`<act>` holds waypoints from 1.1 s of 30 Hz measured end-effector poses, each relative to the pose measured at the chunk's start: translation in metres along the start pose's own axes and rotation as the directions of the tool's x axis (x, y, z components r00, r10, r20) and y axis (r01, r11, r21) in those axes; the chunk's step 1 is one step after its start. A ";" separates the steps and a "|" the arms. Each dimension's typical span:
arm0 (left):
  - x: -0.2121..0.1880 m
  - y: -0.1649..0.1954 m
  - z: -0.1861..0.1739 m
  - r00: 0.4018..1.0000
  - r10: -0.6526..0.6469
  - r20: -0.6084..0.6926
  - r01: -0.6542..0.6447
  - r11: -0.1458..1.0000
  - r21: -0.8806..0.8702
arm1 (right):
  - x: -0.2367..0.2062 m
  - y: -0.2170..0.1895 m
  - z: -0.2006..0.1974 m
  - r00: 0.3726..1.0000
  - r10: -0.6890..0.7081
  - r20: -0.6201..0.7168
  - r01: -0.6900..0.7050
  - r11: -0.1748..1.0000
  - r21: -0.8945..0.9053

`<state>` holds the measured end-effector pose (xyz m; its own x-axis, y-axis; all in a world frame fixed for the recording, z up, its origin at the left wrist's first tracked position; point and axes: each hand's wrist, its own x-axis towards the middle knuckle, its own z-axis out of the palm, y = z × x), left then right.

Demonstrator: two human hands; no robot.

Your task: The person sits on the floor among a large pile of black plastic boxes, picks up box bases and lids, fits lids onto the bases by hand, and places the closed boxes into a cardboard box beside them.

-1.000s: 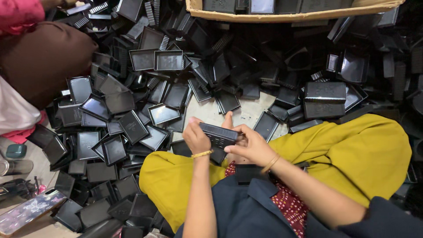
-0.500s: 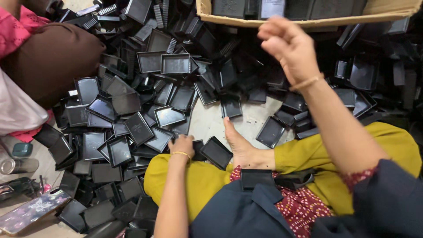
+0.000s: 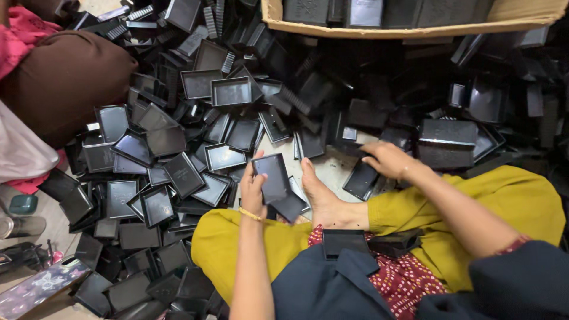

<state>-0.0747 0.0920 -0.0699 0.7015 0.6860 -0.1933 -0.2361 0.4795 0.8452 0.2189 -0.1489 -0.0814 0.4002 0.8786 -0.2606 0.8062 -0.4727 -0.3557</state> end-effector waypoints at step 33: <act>-0.015 -0.064 0.067 0.916 0.400 -0.040 -0.174 0.485 0.857 | -0.077 -0.133 0.010 0.960 0.109 0.259 -0.276 0.192 0.942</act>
<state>-0.0256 0.0142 -0.0878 0.5214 0.8416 0.1409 0.3396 -0.3561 0.8705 0.0766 -0.1546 -0.0236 0.3592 0.7738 -0.5217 -0.3662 -0.3973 -0.8415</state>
